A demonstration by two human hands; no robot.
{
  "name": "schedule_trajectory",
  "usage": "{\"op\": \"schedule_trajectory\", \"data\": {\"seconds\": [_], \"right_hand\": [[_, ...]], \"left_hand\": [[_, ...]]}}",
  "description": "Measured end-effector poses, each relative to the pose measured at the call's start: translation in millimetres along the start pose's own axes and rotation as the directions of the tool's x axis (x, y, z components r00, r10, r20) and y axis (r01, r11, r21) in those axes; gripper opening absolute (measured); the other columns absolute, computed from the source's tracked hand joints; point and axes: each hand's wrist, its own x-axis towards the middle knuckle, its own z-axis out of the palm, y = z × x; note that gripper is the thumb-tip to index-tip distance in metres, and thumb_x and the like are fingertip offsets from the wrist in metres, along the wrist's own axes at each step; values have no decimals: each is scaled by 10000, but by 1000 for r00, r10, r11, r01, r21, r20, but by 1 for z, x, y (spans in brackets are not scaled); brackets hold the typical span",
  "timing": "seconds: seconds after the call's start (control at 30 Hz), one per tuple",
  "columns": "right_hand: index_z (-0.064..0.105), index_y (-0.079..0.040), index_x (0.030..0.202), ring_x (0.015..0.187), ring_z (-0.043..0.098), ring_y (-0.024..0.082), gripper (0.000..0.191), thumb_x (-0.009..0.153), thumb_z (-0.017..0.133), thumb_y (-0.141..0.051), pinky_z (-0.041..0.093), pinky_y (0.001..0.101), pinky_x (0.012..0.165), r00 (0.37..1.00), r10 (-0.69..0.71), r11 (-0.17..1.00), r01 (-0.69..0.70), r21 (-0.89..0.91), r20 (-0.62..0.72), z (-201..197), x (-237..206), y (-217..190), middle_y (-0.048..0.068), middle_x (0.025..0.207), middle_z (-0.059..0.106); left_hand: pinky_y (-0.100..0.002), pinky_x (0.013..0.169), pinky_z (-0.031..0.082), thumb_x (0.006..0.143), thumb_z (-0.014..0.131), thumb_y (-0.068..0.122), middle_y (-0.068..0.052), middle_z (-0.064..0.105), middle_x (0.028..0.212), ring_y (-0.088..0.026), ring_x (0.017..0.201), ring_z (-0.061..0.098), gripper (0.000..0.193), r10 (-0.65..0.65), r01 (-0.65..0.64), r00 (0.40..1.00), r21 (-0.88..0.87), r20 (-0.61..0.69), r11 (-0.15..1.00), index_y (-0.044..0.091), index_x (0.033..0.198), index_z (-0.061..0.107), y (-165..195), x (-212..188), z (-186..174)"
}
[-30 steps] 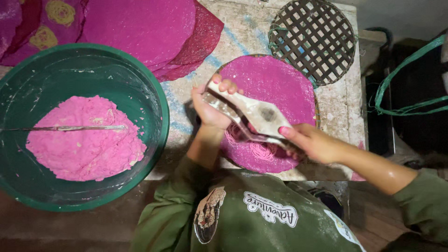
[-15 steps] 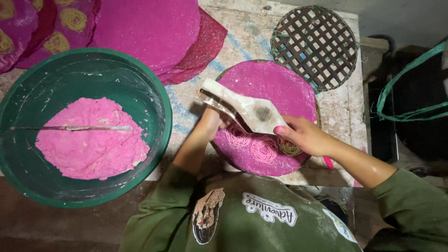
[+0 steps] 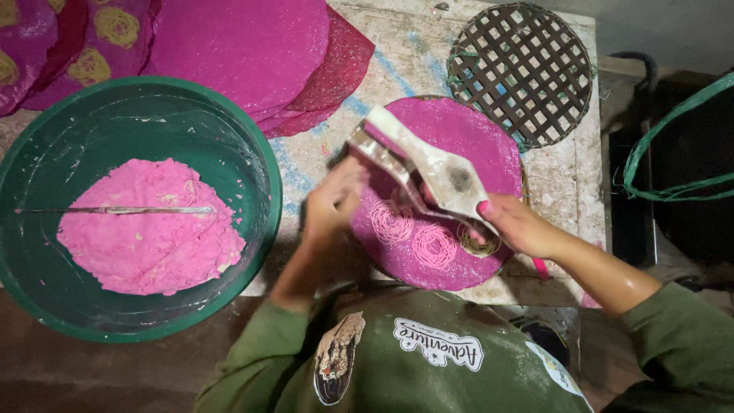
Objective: The person prepares pink dough, loads it into a manual extruder, and presses it through a nozzle to form thin noodle strands onto a pink mat. They repeatedly reload the extruder, extrude new strands, and arrange the noodles into circular piles on the mat. The person also handles woven trays and places a tray of noodles into a steamer.
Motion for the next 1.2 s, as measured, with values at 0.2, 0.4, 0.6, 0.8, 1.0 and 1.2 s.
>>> {"op": "schedule_trajectory", "data": {"seconds": [0.2,0.4,0.6,0.8,1.0,1.2], "right_hand": [[653,-100,1249,963,696,97,697,993,271,-624,542,272,859,969,208,978,-205,-39,130,-12,34,-31,-37,1063,749],[723,-35,1023,665,660,182,676,968,404,-628,550,372,650,970,195,933,-229,-277,-145,-13,79,-73,78,722,688],[680,-8,947,639,650,176,677,972,408,-628,562,358,612,946,307,929,-321,-182,-101,-1,80,-85,65,714,663],[670,-56,993,584,655,163,633,955,409,-631,548,353,583,972,121,913,-189,-361,-202,-20,89,-92,58,649,655],[662,-21,955,537,614,186,628,979,421,-601,517,369,532,982,150,972,-168,-167,-114,-5,89,-87,74,633,625],[687,-24,869,530,620,162,603,995,453,-566,512,352,534,961,148,908,-226,-353,-236,-31,86,-88,53,609,625]], "left_hand": [[-462,1108,445,1046,463,588,-56,624,1030,-229,1053,590,499,145,184,960,-934,238,307,115,1107,609,33,96,25],[-360,830,430,1067,444,571,14,448,740,-153,738,464,493,139,100,982,-973,131,209,157,800,467,26,145,5],[-355,805,438,1057,433,608,19,461,720,-146,701,457,530,84,52,994,-980,69,193,164,771,471,4,141,2],[-378,764,443,1036,429,595,20,442,680,-154,668,442,520,70,0,997,-962,20,273,168,742,469,13,166,12],[-344,703,404,1059,421,599,21,423,668,-147,637,416,534,49,5,999,-957,20,290,164,751,456,16,158,-1],[-369,712,415,1042,411,557,14,423,637,-163,601,410,511,-10,-19,1000,-966,-22,259,162,719,445,20,171,29]]}}
